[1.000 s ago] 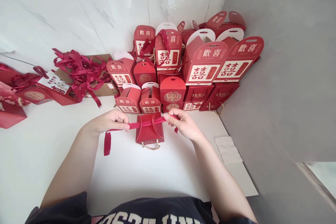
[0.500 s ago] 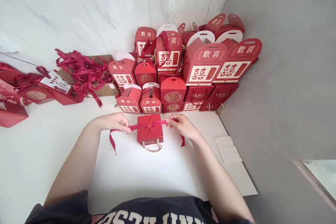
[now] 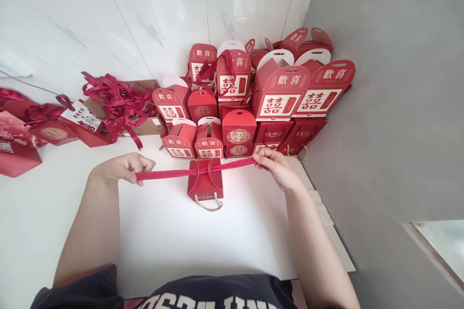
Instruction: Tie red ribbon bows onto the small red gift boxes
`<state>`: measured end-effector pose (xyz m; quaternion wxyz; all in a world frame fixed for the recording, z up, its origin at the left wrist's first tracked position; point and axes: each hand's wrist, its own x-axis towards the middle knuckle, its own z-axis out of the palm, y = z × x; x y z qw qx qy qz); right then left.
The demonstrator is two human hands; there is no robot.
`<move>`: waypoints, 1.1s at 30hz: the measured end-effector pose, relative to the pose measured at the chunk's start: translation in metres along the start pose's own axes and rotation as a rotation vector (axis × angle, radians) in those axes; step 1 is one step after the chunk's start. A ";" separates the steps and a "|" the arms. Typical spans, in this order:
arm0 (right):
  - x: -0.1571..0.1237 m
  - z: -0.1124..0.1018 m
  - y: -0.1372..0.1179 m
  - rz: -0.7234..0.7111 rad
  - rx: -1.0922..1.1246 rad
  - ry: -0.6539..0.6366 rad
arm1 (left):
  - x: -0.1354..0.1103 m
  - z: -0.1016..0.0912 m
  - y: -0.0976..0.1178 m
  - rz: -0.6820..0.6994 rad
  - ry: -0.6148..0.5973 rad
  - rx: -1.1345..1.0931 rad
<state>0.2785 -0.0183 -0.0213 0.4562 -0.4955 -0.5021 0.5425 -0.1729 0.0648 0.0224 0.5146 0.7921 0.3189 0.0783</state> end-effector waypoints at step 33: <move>0.004 0.097 -0.144 -0.697 -0.053 0.225 | 0.099 0.078 0.176 0.459 0.805 -0.347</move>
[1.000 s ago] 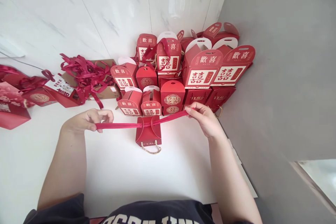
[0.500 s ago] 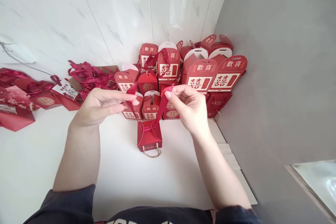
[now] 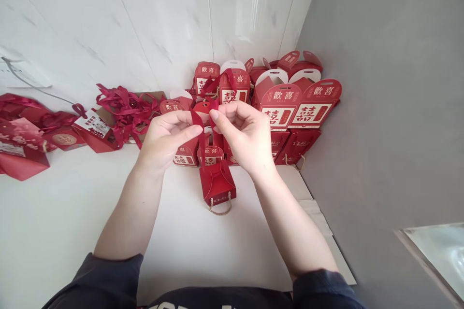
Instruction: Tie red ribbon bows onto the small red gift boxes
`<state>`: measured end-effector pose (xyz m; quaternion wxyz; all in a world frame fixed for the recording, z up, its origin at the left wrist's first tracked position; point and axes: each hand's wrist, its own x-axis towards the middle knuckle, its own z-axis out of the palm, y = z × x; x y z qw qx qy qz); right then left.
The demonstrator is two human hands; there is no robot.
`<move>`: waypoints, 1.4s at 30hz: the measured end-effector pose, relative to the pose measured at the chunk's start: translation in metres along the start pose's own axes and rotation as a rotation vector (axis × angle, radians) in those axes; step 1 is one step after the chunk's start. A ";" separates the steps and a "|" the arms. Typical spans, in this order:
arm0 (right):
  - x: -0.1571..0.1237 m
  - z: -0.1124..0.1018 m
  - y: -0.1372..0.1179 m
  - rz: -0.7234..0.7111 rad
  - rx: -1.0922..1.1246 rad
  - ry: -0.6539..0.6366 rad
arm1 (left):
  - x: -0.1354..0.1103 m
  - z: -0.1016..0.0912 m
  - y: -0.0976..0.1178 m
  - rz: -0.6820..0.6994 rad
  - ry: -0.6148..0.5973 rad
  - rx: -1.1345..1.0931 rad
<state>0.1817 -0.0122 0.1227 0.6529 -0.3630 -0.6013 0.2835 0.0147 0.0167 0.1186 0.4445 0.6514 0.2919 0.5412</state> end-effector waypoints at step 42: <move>-0.003 -0.008 0.013 -0.034 0.107 -0.076 | -0.063 -0.018 -0.139 -0.082 -0.566 0.147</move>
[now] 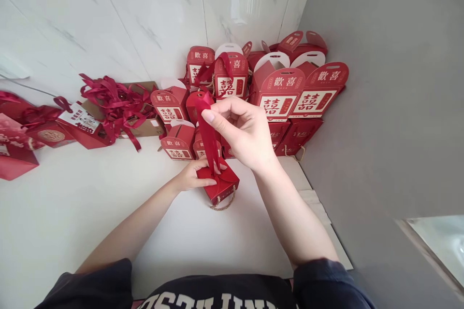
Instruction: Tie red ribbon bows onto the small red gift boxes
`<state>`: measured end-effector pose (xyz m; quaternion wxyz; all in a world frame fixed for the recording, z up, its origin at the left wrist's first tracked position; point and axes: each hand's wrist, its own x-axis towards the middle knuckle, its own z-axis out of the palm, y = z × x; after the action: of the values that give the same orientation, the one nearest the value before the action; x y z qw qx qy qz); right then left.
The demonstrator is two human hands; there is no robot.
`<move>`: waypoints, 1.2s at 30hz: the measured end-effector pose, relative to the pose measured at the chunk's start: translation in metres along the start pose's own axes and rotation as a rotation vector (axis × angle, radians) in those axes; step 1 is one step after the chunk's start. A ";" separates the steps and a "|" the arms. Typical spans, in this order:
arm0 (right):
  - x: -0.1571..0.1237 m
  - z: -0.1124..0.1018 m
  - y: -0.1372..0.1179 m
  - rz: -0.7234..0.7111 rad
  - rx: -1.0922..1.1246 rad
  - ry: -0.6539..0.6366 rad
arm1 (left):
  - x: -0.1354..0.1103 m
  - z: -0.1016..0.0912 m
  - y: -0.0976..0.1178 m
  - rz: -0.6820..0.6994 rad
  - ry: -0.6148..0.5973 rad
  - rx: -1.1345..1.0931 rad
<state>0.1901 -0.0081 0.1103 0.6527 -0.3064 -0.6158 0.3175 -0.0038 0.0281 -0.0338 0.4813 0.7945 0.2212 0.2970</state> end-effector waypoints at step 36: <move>-0.103 -0.007 0.091 0.427 -0.408 -0.164 | 0.006 0.005 -0.016 0.064 0.003 0.024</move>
<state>0.1901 -0.0340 -0.0252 0.4442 -0.5272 -0.6392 0.3409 0.0029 0.0361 -0.0482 0.4618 0.8064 0.2000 0.3105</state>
